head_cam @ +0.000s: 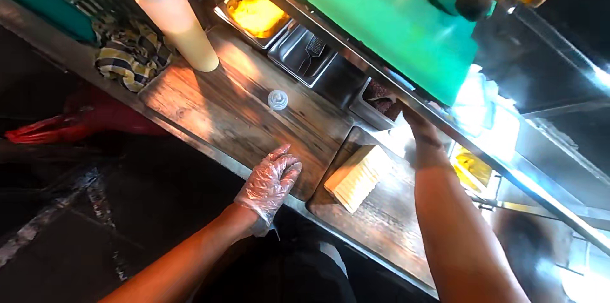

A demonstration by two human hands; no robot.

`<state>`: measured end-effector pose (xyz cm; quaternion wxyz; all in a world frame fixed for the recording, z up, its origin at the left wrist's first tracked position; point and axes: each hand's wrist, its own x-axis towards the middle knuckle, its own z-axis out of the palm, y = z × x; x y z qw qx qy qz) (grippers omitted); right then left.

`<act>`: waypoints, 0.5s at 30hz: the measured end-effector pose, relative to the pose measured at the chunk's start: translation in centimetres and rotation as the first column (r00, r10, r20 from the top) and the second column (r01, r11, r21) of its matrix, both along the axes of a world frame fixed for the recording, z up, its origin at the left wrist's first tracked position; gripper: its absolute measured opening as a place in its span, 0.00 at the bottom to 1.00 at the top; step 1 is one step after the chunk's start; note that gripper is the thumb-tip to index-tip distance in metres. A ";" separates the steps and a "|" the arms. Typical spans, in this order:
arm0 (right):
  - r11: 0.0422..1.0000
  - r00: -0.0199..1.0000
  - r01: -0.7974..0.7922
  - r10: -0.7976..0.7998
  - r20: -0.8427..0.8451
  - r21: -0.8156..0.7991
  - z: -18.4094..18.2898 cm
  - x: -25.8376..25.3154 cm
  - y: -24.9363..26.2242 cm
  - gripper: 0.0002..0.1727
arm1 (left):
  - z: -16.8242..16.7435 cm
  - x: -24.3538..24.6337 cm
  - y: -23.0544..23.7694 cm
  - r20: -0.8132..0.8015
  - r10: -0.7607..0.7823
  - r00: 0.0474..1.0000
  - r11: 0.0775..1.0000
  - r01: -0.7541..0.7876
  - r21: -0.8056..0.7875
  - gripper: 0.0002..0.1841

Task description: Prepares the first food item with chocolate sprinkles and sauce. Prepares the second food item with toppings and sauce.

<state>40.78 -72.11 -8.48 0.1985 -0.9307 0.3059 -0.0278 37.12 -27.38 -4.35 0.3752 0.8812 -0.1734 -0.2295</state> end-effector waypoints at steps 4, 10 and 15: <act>0.960 0.989 -0.105 0.127 0.071 -0.261 0.6 -1.2 1.1 0.22 | -0.5 -1.0 -2.2 -0.031 -0.102 0.994 0.995 0.103 0.013 0.15; 0.963 0.956 -0.075 0.144 0.257 -0.261 2.8 -2.6 3.8 0.24 | 0.1 -1.6 -7.8 0.141 -0.129 0.982 0.983 0.145 -0.112 0.14; 0.971 0.921 -0.065 0.147 0.360 -0.230 3.3 -3.1 2.9 0.15 | 1.1 -4.2 -14.3 0.171 -0.445 0.879 0.894 0.427 0.134 0.28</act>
